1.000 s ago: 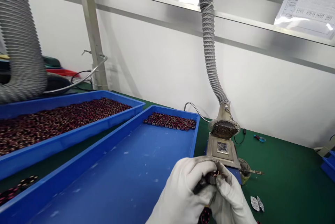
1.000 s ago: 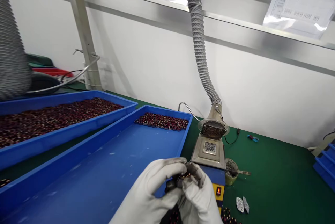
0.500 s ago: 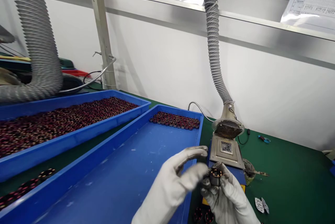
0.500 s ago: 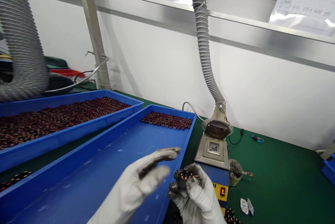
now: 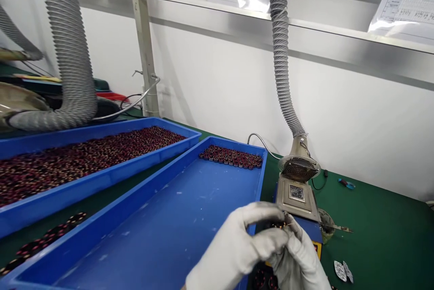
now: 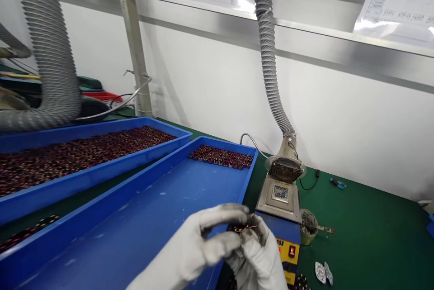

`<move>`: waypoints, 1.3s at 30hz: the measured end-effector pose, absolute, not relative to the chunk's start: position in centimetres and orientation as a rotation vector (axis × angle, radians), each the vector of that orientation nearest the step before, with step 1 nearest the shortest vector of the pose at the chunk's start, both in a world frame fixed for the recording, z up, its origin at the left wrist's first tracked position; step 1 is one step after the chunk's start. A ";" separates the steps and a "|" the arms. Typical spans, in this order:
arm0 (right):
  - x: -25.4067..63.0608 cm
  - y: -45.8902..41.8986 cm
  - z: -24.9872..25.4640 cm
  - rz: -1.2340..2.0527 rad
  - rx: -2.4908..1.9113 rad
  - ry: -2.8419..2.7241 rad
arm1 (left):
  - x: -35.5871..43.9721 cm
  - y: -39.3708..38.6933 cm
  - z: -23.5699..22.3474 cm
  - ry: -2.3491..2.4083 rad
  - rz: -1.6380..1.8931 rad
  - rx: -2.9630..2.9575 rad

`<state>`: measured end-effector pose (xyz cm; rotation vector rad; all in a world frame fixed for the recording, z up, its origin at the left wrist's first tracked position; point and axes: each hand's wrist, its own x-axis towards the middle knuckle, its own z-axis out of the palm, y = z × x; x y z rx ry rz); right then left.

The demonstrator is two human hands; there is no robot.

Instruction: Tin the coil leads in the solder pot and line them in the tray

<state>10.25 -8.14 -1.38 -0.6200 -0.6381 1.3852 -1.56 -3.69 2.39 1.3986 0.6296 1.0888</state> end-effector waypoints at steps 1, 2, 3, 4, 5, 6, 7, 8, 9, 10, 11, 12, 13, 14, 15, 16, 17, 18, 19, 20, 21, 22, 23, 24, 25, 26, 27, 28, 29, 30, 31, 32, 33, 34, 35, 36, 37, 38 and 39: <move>10.2 -8.1 -1.3 1.385 -0.622 -0.632 | -1.2 -3.9 2.5 0.627 1.078 1.401; 10.1 -8.2 -1.3 1.393 -0.625 -0.629 | -1.0 -4.0 2.5 0.631 1.106 1.390; 10.2 -8.2 -1.2 1.409 -0.627 -0.631 | -0.8 -4.0 2.5 0.624 1.159 1.371; 10.3 -8.2 -1.1 1.431 -0.628 -0.635 | -0.9 -3.9 2.4 0.619 1.219 1.347; 10.4 -8.3 -1.0 1.455 -0.624 -0.640 | -1.0 -3.8 2.3 0.628 1.290 1.327; 10.6 -8.3 -0.9 1.481 -0.614 -0.643 | -1.3 -3.5 2.1 0.660 1.359 1.306; 10.9 -8.4 -0.9 1.508 -0.597 -0.639 | -1.7 -3.3 1.9 0.694 1.414 1.293; 11.1 -8.5 -0.8 1.530 -0.579 -0.628 | -2.0 -3.1 1.7 0.712 1.434 1.321; 11.3 -8.6 -0.8 1.543 -0.564 -0.615 | -2.2 -3.0 1.4 0.709 1.421 1.401; 11.4 -8.6 -0.8 1.540 -0.560 -0.613 | -2.2 -3.0 1.2 0.705 1.393 1.519; 11.5 -8.7 -0.8 1.522 -0.568 -0.621 | -2.1 -3.1 0.9 0.696 1.348 1.668; 11.5 -8.7 -0.9 1.496 -0.584 -0.638 | -1.9 -3.3 0.7 0.683 1.311 1.817; 11.5 -8.8 -0.9 1.468 -0.606 -0.658 | -1.6 -3.6 0.6 0.676 1.306 1.941; 11.4 -8.8 -1.0 1.447 -0.628 -0.680 | -1.3 -3.8 0.5 0.678 1.327 2.021; 11.3 -8.8 -1.0 1.436 -0.645 -0.696 | -1.0 -4.0 0.5 0.677 1.350 2.054; 11.3 -8.9 -1.1 1.437 -0.654 -0.706 | -0.8 -4.2 0.6 0.660 1.354 2.049; 11.2 -8.8 -1.1 1.445 -0.658 -0.711 | -0.7 -4.2 0.7 0.629 1.344 2.010; 11.1 -8.8 -1.2 1.453 -0.663 -0.717 | -0.6 -4.2 0.9 0.602 1.322 1.941; 11.1 -8.7 -1.2 1.460 -0.667 -0.723 | -0.7 -4.2 1.1 0.571 1.283 1.852; 11.0 -8.6 -1.3 1.465 -0.670 -0.729 | -0.7 -4.1 1.3 0.539 1.247 1.744; 11.1 -8.5 -1.4 1.467 -0.671 -0.733 | -0.8 -3.9 1.4 0.515 1.216 1.624; 11.1 -8.4 -1.6 1.465 -0.671 -0.736 | -0.8 -3.8 1.4 0.505 1.207 1.499; 11.2 -8.3 -1.7 1.460 -0.669 -0.737 | -1.0 -3.7 1.5 0.509 1.215 1.379; 11.4 -8.2 -1.8 1.452 -0.666 -0.736 | -1.1 -3.6 1.5 0.526 1.242 1.274; 11.5 -8.1 -1.9 1.444 -0.662 -0.734 | -1.3 -3.5 1.5 0.546 1.293 1.193; 11.6 -8.2 -1.9 1.439 -0.657 -0.729 | -1.6 -3.4 1.5 0.567 1.348 1.144; 11.8 -8.2 -1.9 1.437 -0.650 -0.722 | -1.8 -3.3 1.6 0.579 1.372 1.131; 11.8 -8.3 -1.9 1.438 -0.643 -0.714 | -2.1 -3.2 1.7 0.583 1.343 1.150; 11.8 -8.5 -1.8 1.442 -0.637 -0.707 | -2.4 -3.3 1.9 0.599 1.265 1.190; 11.8 -8.6 -1.7 1.444 -0.632 -0.700 | -2.6 -3.3 2.2 0.636 1.158 1.240; 11.8 -8.7 -1.6 1.444 -0.630 -0.694 | -2.7 -3.5 2.4 0.677 1.046 1.292; 11.7 -8.8 -1.5 1.441 -0.633 -0.691 | -2.7 -3.6 2.7 0.705 0.956 1.337; 11.5 -8.8 -1.5 1.436 -0.641 -0.694 | -2.6 -3.8 2.9 0.715 0.920 1.365; 11.4 -8.8 -1.4 1.432 -0.652 -0.698 | -2.4 -4.0 3.1 0.709 0.931 1.377; 11.3 -8.8 -1.4 1.428 -0.663 -0.704 | -2.2 -4.1 3.2 0.678 0.965 1.377; 11.1 -8.7 -1.4 1.426 -0.674 -0.711 | -2.0 -4.2 3.2 0.628 1.000 1.361; 11.0 -8.6 -1.4 1.426 -0.682 -0.717 | -1.8 -4.3 3.1 0.583 1.033 1.334; 10.9 -8.5 -1.4 1.426 -0.688 -0.722 | -1.6 -4.2 2.9 0.553 1.058 1.302; 10.9 -8.5 -1.4 1.424 -0.691 -0.725 | -1.6 -4.2 2.7 0.531 1.081 1.266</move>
